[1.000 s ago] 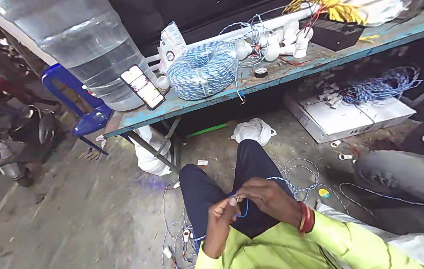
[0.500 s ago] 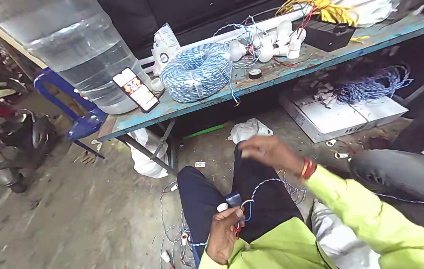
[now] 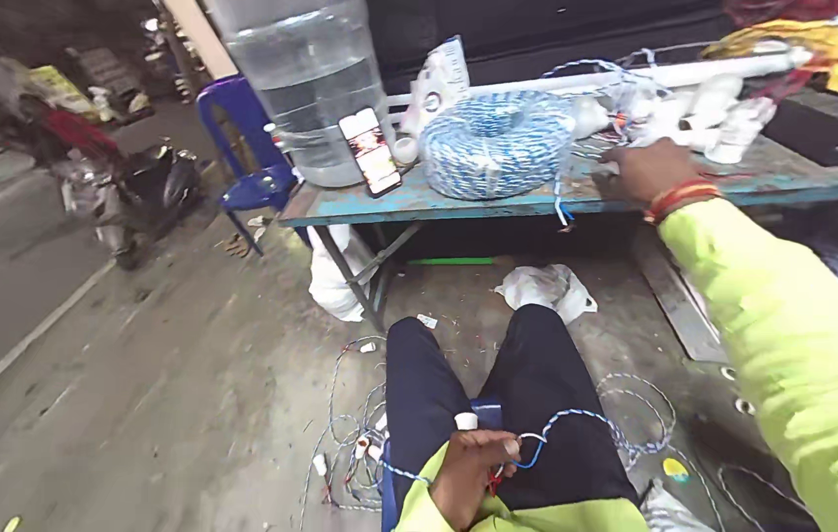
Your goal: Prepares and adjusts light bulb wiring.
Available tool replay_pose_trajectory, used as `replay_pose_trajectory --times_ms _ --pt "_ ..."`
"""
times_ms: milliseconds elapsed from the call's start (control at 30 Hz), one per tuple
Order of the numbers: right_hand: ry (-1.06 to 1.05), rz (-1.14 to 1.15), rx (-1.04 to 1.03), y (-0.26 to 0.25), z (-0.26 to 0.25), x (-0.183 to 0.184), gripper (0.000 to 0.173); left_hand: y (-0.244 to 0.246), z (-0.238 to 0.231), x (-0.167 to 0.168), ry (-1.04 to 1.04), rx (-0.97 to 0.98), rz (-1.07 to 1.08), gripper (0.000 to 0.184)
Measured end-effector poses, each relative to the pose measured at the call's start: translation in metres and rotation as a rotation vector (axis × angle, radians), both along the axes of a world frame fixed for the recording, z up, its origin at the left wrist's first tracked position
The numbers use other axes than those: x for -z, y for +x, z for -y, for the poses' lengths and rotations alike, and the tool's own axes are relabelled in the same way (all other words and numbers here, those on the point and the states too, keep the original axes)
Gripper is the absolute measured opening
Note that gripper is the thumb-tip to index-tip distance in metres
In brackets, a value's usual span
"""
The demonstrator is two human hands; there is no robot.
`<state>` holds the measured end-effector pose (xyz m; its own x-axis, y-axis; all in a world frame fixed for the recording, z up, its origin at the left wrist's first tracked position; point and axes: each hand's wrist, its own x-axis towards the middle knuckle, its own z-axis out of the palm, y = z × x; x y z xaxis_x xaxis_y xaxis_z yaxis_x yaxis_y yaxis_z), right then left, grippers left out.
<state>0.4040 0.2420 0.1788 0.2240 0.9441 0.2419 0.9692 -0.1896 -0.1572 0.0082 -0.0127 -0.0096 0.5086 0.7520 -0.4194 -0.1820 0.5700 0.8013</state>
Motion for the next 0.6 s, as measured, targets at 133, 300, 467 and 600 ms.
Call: replay_pose_trajectory --times_ms 133,300,467,600 --pt "0.337 -0.403 -0.129 -0.009 0.051 -0.013 0.026 0.003 0.002 0.000 -0.036 -0.083 0.014 0.017" --pt "0.326 -1.540 -0.214 -0.066 0.160 0.015 0.026 0.006 0.006 0.001 0.083 -0.161 0.057 0.037" --pt "-0.004 -1.735 -0.298 -0.106 0.240 0.086 0.044 0.005 0.004 -0.009 0.060 -0.193 -0.001 0.022" --pt "-0.044 -1.850 -0.228 -0.132 0.258 0.120 0.047 -0.004 -0.003 -0.015 0.078 -0.249 0.016 0.024"
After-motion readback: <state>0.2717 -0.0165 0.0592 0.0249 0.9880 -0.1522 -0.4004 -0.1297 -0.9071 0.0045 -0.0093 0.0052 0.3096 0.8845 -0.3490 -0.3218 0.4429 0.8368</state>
